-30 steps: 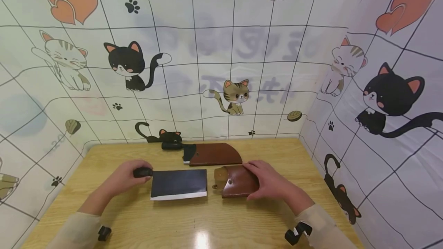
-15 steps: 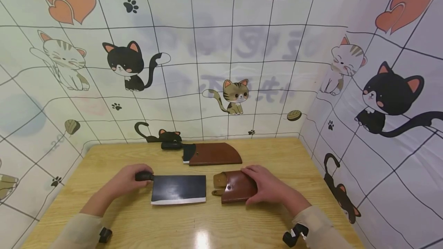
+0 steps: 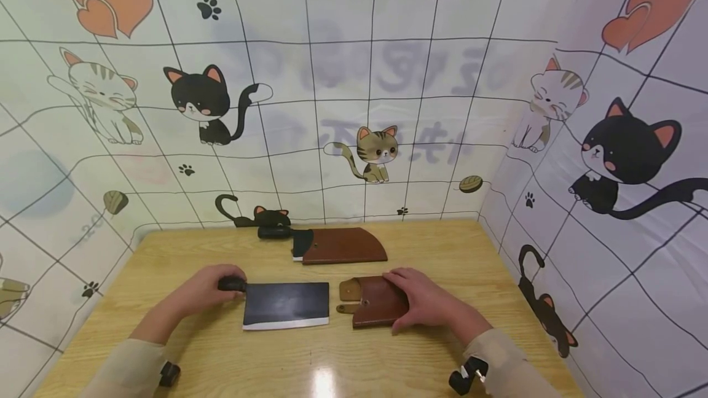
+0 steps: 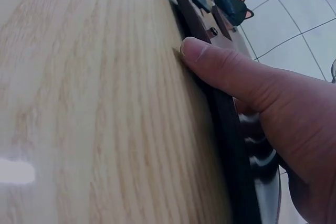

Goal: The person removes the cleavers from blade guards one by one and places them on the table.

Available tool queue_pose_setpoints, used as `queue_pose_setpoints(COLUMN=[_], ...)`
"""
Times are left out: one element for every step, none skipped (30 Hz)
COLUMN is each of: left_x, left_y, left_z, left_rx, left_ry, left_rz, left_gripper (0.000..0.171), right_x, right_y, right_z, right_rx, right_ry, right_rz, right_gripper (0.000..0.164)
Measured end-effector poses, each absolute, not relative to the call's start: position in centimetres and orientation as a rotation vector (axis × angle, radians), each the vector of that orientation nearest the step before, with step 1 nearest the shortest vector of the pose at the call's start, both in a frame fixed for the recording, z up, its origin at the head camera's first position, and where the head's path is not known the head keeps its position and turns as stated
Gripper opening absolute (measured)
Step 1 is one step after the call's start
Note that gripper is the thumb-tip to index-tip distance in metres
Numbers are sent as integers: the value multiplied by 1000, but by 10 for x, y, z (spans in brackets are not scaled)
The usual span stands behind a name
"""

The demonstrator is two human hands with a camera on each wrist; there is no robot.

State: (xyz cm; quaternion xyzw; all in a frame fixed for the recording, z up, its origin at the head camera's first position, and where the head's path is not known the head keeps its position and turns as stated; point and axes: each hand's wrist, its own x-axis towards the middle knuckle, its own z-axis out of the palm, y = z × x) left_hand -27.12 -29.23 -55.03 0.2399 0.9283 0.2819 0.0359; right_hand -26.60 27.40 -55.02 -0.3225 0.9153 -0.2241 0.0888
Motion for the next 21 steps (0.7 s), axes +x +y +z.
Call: queue_pose_setpoints(left_x=[-272,-272,-272,-273,-273,-273,-273,-273,-274,-274,-274,-274,-274,-274,-274,-274,-275,-275,-275,-275,-275], left_y=[-292,-293,-293,-293,-293,-293,-293,-293,-293,-293,-293,-292,-292,-291,-291,-290,-290,-290,-290,-289,-289], left_z=[-550,-551,-550,-550,-550,-550,-550,-550,-550,-550,-550,-549,-549,-549,-549,-549,-549,-549,-548,-548,-548], left_rx=[745,753,762,772,784,792,797,799,802,804,806,808,812,814,818,819,820,816,811,804,798], left_ry=[2846,2841,2836,2833,2830,2830,2831,2832,2833,2835,2837,2839,2842,2846,2849,2853,2858,2862,2864,2866,2865], left_rz=[864,862,862,859,856,850,844,841,836,831,827,821,813,807,800,792,783,774,770,767,768], left_gripper=[22,22,22,22,21,21,21,21,21,21,21,22,22,22,22,22,22,23,23,23,23], right_x=[-266,-266,-267,-266,-267,-267,-267,-267,-267,-267,-267,-267,-267,-267,-267,-267,-267,-267,-267,-268,-267], right_y=[274,274,275,275,275,275,276,276,276,276,276,276,276,276,276,276,276,276,276,276,276], right_z=[-551,-551,-551,-552,-552,-552,-552,-552,-552,-552,-552,-552,-552,-551,-551,-551,-551,-550,-550,-550,-550], right_rx=[-958,-955,-954,-950,-950,-948,-945,-945,-945,-946,-950,-958,-963,-968,-970,-972,-974,-973,-966,-964,-963], right_ry=[2721,2716,2709,2702,2696,2687,2681,2674,2669,2666,2664,2666,2666,2666,2665,2662,2661,2660,2655,2654,2655], right_rz=[-661,-659,-660,-662,-665,-672,-675,-677,-683,-682,-683,-679,-674,-672,-672,-671,-671,-670,-674,-676,-675], right_gripper=[123,123,124,124,124,124,124,125,125,125,125,125,125,126,126,126,126,126,127,127,127])
